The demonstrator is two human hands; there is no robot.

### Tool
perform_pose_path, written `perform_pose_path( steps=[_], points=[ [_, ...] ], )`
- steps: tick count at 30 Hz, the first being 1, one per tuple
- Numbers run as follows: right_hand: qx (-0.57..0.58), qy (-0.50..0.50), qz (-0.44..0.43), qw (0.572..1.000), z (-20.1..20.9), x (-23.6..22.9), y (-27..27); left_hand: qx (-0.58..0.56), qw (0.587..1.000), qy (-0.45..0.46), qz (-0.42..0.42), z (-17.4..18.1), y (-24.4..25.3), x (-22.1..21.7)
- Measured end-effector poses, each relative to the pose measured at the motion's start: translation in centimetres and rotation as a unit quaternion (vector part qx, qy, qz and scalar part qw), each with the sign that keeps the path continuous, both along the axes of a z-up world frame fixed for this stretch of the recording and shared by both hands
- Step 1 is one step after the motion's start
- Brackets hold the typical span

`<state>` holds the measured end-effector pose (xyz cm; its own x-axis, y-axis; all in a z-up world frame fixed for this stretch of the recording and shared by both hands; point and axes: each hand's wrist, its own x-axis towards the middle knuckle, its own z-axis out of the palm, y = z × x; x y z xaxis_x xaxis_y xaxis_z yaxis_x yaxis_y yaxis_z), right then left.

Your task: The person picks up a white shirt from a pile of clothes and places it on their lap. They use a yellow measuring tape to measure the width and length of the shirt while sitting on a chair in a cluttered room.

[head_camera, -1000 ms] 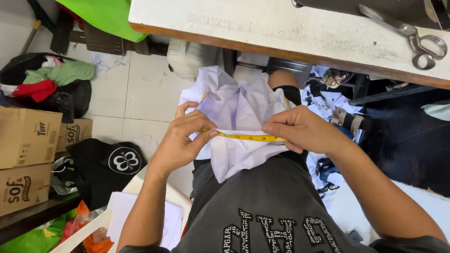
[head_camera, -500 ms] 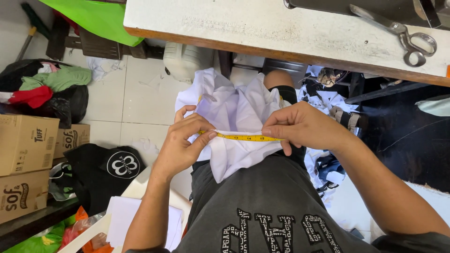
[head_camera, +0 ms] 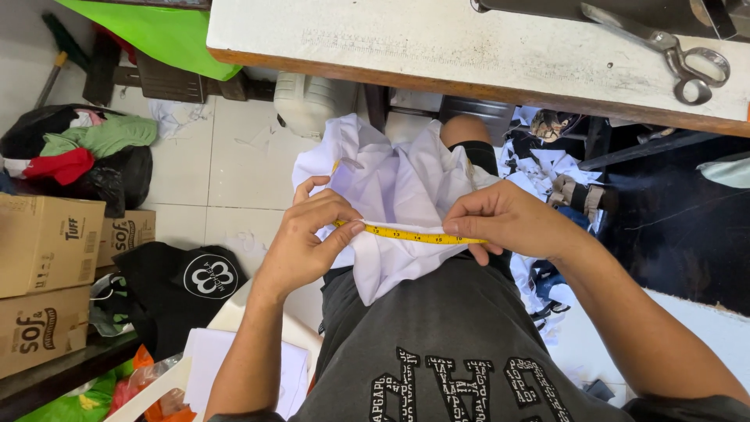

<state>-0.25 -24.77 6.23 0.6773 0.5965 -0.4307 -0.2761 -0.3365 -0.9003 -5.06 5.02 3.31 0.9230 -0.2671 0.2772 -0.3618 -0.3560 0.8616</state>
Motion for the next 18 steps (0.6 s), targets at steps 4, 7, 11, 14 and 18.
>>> perform_pose_path(
  steps=[4, 7, 11, 14, 18],
  points=[
    [0.02, 0.003, -0.003, 1.0, -1.5, 0.0, -0.6, 0.0, 1.0, 0.01, -0.01, -0.2, 0.1, 0.2],
    [0.023, 0.005, -0.004, 1.0, -1.4, -0.2, -0.8, -0.006, 1.0, 0.017, -0.019, -0.4, 0.0, 0.2],
    [0.035, 0.021, -0.01, 0.999, -1.9, -0.4, -1.1, -0.005, 1.0, 0.024, -0.019, -0.3, -0.1, 0.2],
    [0.036, 0.024, -0.008, 0.999, -2.1, -0.4, -1.1, -0.006, 0.999, 0.027, -0.018, -0.4, -0.2, 0.2],
    [0.028, 0.031, -0.007, 0.999, -1.7, -0.4, -1.1, -0.002, 0.999, 0.027, -0.017, -0.5, -0.2, 0.2]
  ],
)
